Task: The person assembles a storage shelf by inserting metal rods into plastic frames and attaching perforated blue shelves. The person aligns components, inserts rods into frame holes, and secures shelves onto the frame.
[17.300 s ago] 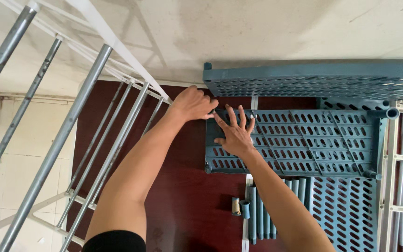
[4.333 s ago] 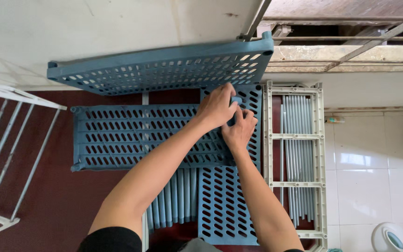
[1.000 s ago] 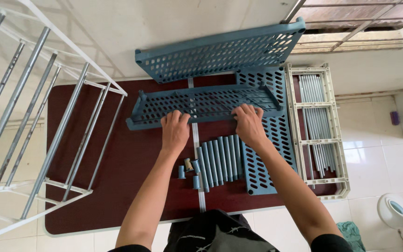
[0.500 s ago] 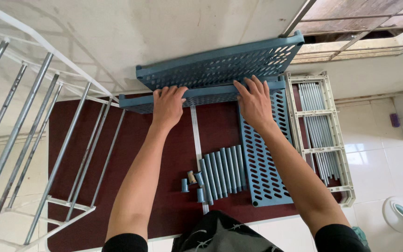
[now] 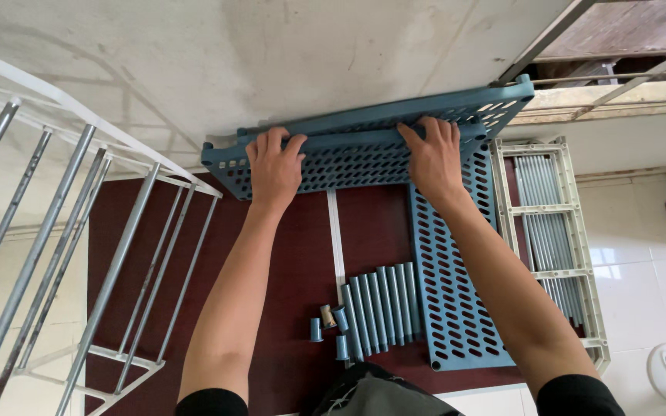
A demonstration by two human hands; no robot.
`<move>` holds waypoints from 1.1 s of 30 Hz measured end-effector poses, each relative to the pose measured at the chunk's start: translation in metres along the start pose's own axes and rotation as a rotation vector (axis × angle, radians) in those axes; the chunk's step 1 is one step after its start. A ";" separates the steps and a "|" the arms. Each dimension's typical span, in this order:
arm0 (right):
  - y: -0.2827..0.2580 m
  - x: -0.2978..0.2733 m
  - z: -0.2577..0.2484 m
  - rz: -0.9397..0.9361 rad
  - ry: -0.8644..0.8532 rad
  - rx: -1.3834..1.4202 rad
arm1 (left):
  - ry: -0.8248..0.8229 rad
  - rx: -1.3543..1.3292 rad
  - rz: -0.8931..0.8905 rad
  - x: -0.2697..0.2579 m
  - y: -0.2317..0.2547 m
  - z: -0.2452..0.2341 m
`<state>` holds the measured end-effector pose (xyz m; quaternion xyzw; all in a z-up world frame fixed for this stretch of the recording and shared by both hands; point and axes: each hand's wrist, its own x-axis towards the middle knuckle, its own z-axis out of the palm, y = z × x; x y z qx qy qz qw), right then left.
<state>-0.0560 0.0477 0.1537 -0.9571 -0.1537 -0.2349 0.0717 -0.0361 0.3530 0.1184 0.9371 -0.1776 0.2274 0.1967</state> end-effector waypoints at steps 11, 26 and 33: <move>-0.012 0.004 0.012 -0.026 -0.020 0.097 | 0.033 0.058 -0.020 -0.007 -0.010 0.009; 0.010 -0.039 0.003 0.549 0.129 0.209 | -0.027 0.003 0.047 -0.008 0.028 0.034; 0.030 -0.048 0.018 0.607 0.089 0.387 | -0.059 0.176 0.078 -0.010 0.015 0.036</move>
